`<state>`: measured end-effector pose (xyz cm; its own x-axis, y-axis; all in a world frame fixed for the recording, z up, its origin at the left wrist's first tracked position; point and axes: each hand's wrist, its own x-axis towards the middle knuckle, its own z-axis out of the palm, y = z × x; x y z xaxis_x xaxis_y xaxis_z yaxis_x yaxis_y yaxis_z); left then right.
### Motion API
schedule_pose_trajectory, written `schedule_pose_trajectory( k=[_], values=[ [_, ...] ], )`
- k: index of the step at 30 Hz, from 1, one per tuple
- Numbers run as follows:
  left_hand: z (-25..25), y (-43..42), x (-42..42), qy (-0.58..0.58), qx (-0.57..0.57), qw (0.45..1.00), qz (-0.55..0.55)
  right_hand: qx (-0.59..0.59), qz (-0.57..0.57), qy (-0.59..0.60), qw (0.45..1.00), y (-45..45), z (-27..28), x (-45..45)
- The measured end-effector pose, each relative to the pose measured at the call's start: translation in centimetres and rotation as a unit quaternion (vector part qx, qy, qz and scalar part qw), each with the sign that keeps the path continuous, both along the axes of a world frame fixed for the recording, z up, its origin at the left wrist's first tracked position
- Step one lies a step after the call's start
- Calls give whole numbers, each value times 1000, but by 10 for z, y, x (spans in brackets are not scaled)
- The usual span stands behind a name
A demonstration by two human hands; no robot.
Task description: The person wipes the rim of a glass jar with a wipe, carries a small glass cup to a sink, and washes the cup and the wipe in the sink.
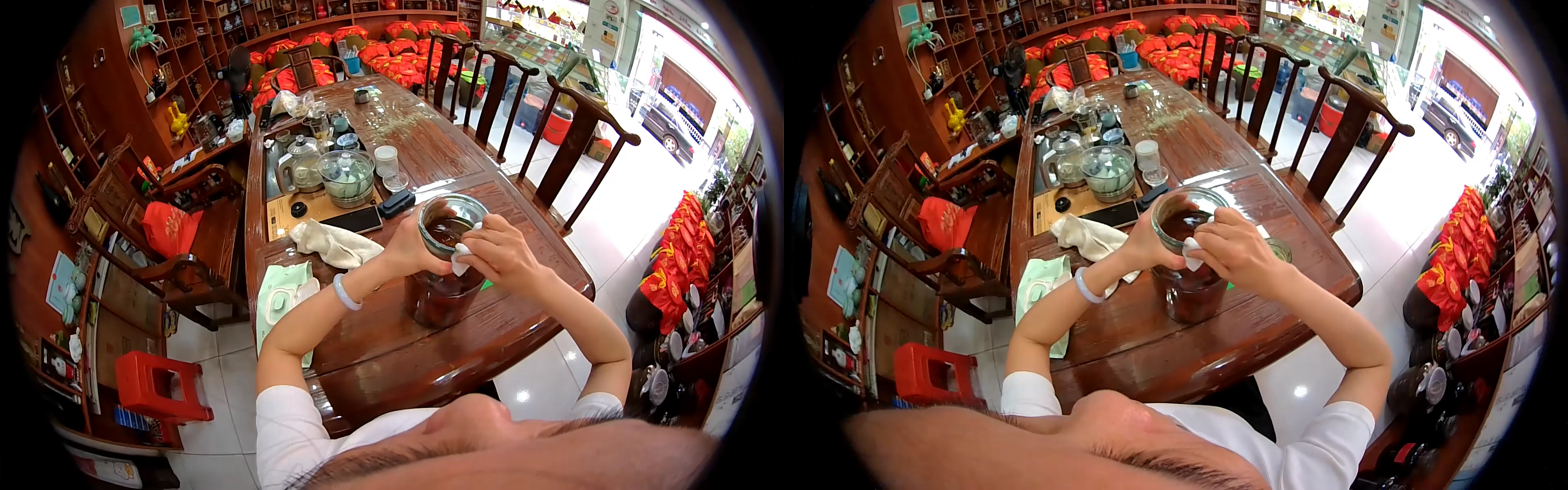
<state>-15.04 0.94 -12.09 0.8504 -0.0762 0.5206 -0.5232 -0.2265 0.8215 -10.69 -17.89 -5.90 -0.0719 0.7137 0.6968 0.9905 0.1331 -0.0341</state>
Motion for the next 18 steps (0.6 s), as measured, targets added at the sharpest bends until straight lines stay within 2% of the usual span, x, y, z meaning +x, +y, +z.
schedule_pose_trajectory(
  k=[5, 6, 11, 15, 16, 17, 18],
  values=[
    [-5, -1, 1, -11, 8, 1000, 27, 65, -98, -25, 993, 23, -9, -27],
    [-6, -2, 0, -43, 37, 997, 53, 52, -130, -37, 989, 27, -11, -29],
    [-7, 2, 1, -59, 58, 994, 76, 31, -180, -94, 979, 47, -10, -38],
    [-9, 5, 3, -92, 75, 989, 88, -48, -259, -139, 955, 65, -12, -38],
    [-24, 13, 16, -53, 216, 969, 104, -63, -291, -139, 945, 71, -10, -41],
    [-31, 18, 22, -12, 354, 928, 117, -76, -323, -138, 933, 77, -8, -43],
    [-29, 17, 20, -13, 359, 926, 116, -88, -337, -165, 923, 83, -5, -42]
  ],
)
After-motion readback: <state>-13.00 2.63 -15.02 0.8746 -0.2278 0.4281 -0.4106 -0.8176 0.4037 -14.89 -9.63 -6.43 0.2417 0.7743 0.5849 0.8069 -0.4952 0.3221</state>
